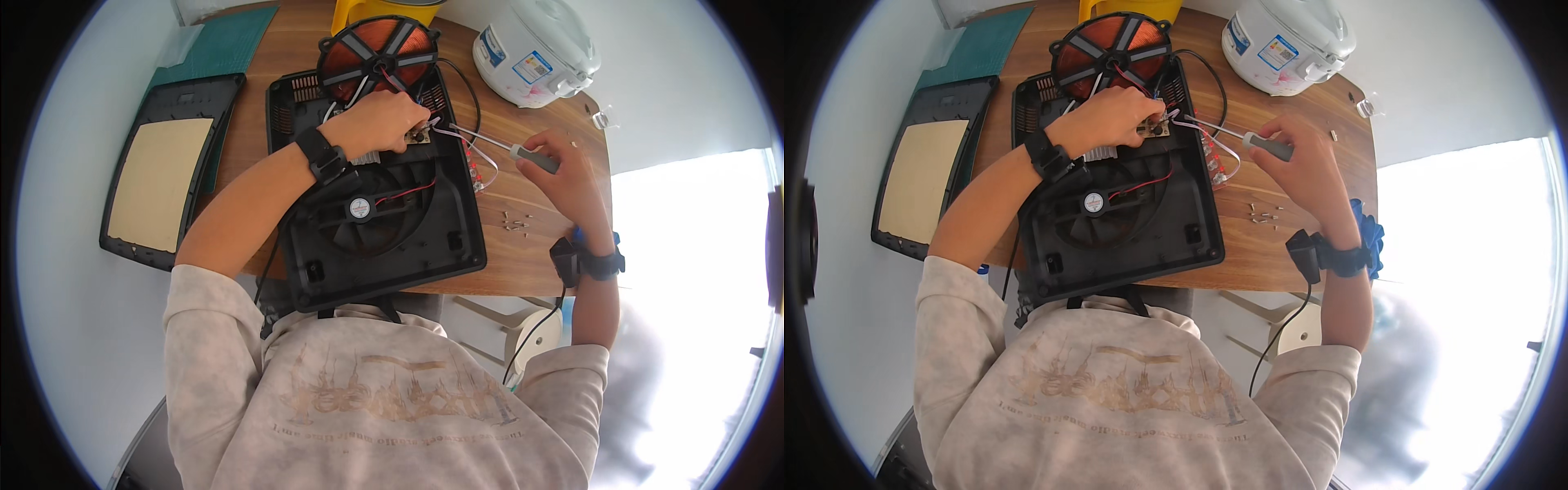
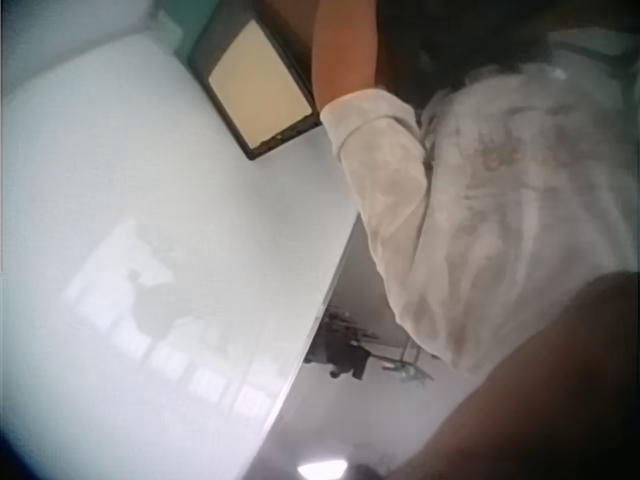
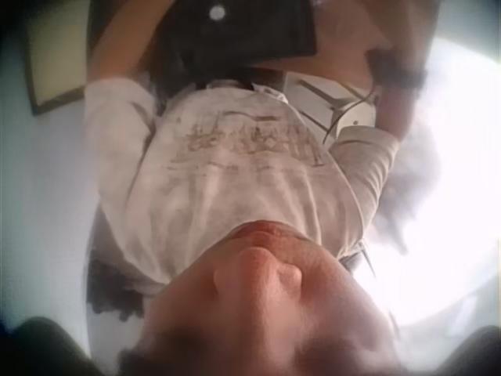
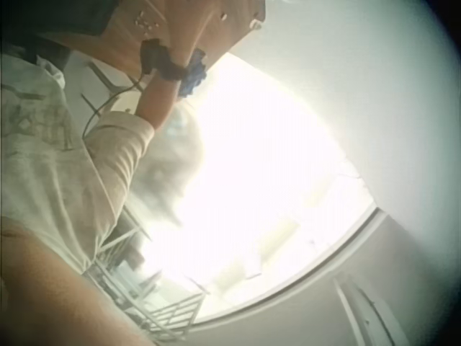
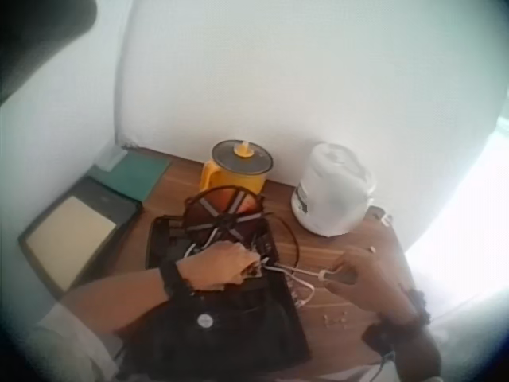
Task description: The person assembles an electronic device by connecting wires to a circuit board, positioning a red circular component, and securing a control panel with screws. The person uses a screwdriver to tighten screws and aligns components within a black plastic housing.
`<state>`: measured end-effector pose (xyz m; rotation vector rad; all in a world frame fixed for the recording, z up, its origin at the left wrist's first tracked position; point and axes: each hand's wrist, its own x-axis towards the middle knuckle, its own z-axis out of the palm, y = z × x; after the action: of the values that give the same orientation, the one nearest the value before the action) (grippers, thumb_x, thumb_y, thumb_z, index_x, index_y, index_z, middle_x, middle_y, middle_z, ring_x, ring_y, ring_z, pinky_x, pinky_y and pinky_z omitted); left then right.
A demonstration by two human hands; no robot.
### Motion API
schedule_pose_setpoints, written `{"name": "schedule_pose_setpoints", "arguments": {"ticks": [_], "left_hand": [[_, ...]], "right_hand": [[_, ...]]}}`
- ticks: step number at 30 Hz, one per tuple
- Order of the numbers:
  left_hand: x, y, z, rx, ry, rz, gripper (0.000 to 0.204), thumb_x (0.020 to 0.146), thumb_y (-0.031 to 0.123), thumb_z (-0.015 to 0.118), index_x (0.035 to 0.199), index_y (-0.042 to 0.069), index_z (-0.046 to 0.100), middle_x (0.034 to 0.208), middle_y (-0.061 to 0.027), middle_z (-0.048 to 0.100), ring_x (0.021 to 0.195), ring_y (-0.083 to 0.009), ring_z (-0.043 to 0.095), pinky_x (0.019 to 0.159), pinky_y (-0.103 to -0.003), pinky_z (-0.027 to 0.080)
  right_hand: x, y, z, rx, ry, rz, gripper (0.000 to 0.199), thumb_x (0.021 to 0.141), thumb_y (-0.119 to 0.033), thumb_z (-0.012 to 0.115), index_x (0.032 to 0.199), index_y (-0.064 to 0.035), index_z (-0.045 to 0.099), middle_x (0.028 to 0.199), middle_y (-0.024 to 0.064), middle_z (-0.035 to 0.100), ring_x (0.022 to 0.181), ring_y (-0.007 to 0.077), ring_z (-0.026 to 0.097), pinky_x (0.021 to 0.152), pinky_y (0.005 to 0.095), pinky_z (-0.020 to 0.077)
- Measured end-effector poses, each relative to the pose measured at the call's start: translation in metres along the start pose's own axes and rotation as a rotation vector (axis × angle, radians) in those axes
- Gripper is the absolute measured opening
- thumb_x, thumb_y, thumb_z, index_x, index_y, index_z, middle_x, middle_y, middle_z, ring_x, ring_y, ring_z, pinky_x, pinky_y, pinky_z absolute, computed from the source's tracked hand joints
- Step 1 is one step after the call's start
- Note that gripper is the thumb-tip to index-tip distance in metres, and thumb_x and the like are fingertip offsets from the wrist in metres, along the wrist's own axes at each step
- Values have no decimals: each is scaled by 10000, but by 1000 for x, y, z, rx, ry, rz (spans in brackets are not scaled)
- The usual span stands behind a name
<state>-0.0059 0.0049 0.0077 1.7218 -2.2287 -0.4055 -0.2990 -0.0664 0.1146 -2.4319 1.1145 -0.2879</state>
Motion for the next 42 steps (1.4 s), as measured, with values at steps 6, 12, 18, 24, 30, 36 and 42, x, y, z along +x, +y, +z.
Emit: {"name": "schedule_pose_setpoints", "arguments": {"ticks": [6, 12, 18, 24, 30, 36, 42], "left_hand": [[1, 1, 0, 10, -6, -3, 320, 740, 106, 762, 1038, 73, 651, 892, -151, 717, 858, -371, 702, 767, -471, 559], [-11, -5, -3, -102, 15, 2, 337, 812, 118, 763, 1127, 74, 654, 995, -147, 694, 956, -356, 684, 830, -459, 552], [-41, 10, -38, -97, 107, -4, 317, 871, 166, 759, 1152, 61, 656, 995, -103, 659, 940, -280, 660, 856, -380, 535], [-94, -5, -70, -327, 287, -369, 234, 939, 170, 723, 1129, 58, 641, 848, -21, 617, 766, -130, 599, 742, -277, 505], [-102, -57, -70, -421, 463, -463, 451, 971, 310, 711, 1292, 36, 552, 1087, -41, 649, 799, -104, 581, 671, -254, 518], [-88, -62, -67, -660, 312, -468, 534, 976, 354, 697, 1394, 56, 549, 1180, -50, 633, 816, -108, 595, 643, -263, 540], [-85, -73, -55, -771, 320, -454, 455, 997, 361, 665, 1334, 58, 623, 1075, -7, 660, 817, -77, 592, 669, -236, 526]], "right_hand": [[-8, 3, 2, 40, 30, 34, 297, 877, -263, 774, 1047, -34, 691, 784, 109, 719, 709, 201, 658, 692, 333, 503], [-18, 29, 15, 358, 40, 251, 269, 901, -226, 750, 1042, -7, 685, 744, 59, 701, 681, 115, 597, 661, 305, 479], [-25, 53, 38, 524, 110, 185, 241, 898, -153, 724, 1094, -18, 684, 825, 63, 720, 757, 107, 613, 697, 285, 497], [-19, 10, 19, 235, 88, -21, 304, 860, -128, 752, 1145, -33, 707, 941, 149, 752, 832, 271, 711, 791, 369, 549], [16, 9, 9, 7, 22, -189, 231, 832, -108, 749, 1051, -36, 756, 944, 175, 741, 809, 350, 689, 775, 385, 548], [43, -3, 1, -40, -40, -289, 270, 807, -153, 766, 1045, -27, 756, 819, 163, 727, 717, 327, 677, 717, 379, 541], [49, -13, 3, -60, -79, -228, 274, 794, -188, 766, 1001, -8, 766, 829, 181, 728, 708, 296, 686, 702, 376, 542]]}}
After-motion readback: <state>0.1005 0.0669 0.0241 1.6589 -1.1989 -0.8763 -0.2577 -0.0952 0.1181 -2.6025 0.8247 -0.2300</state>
